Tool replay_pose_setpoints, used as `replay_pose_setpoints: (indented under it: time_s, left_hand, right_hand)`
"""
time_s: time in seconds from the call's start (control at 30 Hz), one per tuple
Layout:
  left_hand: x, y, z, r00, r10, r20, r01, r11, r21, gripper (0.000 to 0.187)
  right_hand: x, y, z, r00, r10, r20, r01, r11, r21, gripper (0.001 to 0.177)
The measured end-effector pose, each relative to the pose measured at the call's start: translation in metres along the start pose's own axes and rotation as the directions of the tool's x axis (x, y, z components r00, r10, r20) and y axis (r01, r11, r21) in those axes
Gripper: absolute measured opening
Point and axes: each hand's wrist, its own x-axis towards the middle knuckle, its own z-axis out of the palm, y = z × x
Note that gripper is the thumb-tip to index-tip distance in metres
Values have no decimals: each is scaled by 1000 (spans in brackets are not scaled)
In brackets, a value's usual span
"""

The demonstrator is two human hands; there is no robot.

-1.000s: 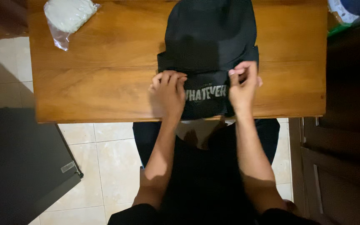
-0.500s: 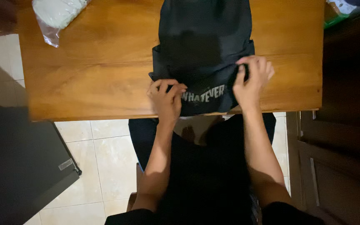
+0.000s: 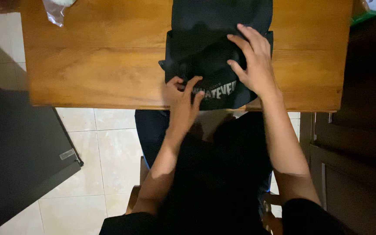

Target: The person packs a black drawstring bag with a cap, a box, a notebook, and several books, then closes the bag. Later, the person unpacks the same items from the bag and places them on the table.

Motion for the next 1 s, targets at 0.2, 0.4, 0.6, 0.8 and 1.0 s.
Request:
replay_pose_setpoints:
  time_s: [0.2, 0.4, 0.6, 0.8, 1.0]
  left_hand:
    - [-22, 16, 32, 983, -183, -6, 183, 978, 105, 78]
    - [-5, -23, 56, 995, -94, -22, 94, 995, 29, 81]
    - [27, -62, 12, 989, 88, -119, -54, 963, 265, 65]
    - [16, -24, 16, 922, -74, -379, 90, 996, 24, 50]
    - [-1, -19, 32, 903, -285, -321, 302, 953, 6, 62]
  right_hand:
    - [-10, 8, 13, 985, 149, 92, -125, 967, -223, 47]
    - [-26, -1, 20, 969, 245, 0, -238, 939, -250, 48]
    - [-60, -34, 28, 936, 352, -7, -350, 929, -117, 82]
    - [-77, -72, 42, 953, 302, 30, -303, 938, 169, 93]
    - [-72, -90, 34, 940, 257, 225, -280, 957, 77, 76]
